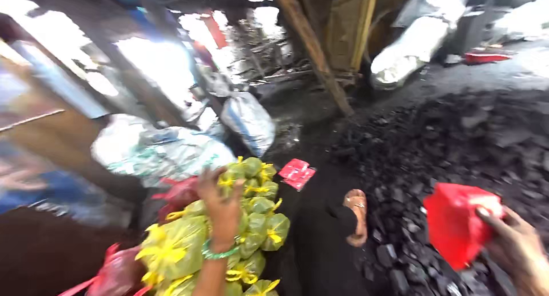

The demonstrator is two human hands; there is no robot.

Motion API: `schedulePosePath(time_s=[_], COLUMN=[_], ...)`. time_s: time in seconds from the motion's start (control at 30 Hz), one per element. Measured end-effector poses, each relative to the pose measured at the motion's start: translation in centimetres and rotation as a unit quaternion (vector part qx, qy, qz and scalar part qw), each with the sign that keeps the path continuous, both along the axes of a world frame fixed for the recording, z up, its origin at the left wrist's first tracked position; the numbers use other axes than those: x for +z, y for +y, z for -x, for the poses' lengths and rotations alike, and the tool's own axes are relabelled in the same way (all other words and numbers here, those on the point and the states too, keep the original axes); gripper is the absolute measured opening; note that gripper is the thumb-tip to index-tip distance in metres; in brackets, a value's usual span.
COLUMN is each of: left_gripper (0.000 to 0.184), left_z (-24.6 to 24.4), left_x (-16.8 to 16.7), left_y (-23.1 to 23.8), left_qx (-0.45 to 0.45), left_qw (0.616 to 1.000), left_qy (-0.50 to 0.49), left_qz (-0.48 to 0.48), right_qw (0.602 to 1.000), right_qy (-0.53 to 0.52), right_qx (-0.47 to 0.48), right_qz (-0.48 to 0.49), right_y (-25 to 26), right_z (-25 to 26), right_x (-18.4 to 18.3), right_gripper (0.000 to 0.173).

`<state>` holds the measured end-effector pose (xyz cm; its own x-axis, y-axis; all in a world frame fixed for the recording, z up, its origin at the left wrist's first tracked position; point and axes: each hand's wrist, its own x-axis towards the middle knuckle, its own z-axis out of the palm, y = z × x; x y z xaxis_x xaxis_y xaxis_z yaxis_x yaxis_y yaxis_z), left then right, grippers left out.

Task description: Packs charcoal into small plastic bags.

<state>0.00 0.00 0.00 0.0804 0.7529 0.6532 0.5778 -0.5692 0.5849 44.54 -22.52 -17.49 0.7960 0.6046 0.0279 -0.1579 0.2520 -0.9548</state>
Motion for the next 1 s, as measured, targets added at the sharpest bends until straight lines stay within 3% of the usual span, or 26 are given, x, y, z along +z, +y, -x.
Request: schedulePosePath(time_s=[0.1, 0.23, 0.37, 0.47, 0.5, 0.53, 0.6, 0.67, 0.73, 0.8, 0.87, 0.97, 1.0], left_gripper=[0.062, 0.087, 0.087, 0.056, 0.043, 0.032, 0.019, 0.026, 0.033, 0.033, 0.032, 0.031, 0.029], left_z=[-15.2, -28.5, -34.0, -33.3, -32.8, -32.5, -32.1, -31.9, -31.9, -32.3, -33.0, -33.8, -33.8], left_x=[-2.0, -4.1, -8.7, -12.5, -13.9, -14.8, -15.6, -15.9, -15.6, -15.1, -14.5, -14.6, -14.6], left_y=[-1.9, -6.7, -6.4, -5.6, -5.5, -5.5, -5.9, -6.1, -6.1, -6.7, -7.8, -9.1, -9.4], left_qx=[-0.268, -0.449, -0.506, -0.515, -0.526, -0.533, -0.532, -0.533, -0.548, -0.558, -0.544, -0.507, -0.49], left_qw=[0.951, 0.815, 0.706, 0.623, 0.611, 0.607, 0.634, 0.673, 0.684, 0.685, 0.699, 0.744, 0.759], left_qy=[0.082, 0.213, 0.182, 0.156, 0.143, 0.119, 0.049, 0.02, 0.049, 0.103, 0.174, 0.248, 0.258], left_qz=[0.13, 0.299, 0.461, 0.568, 0.574, 0.577, 0.56, 0.513, 0.478, 0.457, 0.43, 0.358, 0.344], right_qw=[0.998, 0.994, 0.988, 0.987, 0.989, 0.99, 0.986, 0.971, 0.96, 0.968, 0.974, 0.967, 0.967], right_qy=[0.045, 0.074, 0.109, 0.116, 0.104, 0.088, 0.061, 0.058, 0.077, 0.112, 0.109, 0.05, 0.045], right_qx=[0.006, 0.035, 0.061, 0.061, 0.071, 0.088, 0.142, 0.222, 0.266, 0.226, 0.178, 0.182, 0.177], right_qz=[-0.044, -0.074, -0.09, -0.09, -0.08, -0.071, -0.063, -0.063, -0.047, -0.002, 0.084, 0.171, 0.176], right_y=[0.0, -0.5, -1.4, -2.0, -2.2, -2.5, -3.4, -4.9, -5.9, -6.2, -5.6, -3.5, -3.0], right_z=[1.7, 2.4, 2.4, 2.1, 1.7, 1.3, 0.6, 0.0, -0.4, 0.0, 0.8, 1.2, 1.4], right_x=[1.4, 0.9, 0.3, -0.9, -1.5, -2.3, -3.9, -5.0, -5.6, -5.4, -4.8, -4.2, -4.0], right_gripper=[0.016, 0.014, 0.01, 0.011, 0.011, 0.011, 0.015, 0.019, 0.043, 0.074, 0.085, 0.024, 0.016])
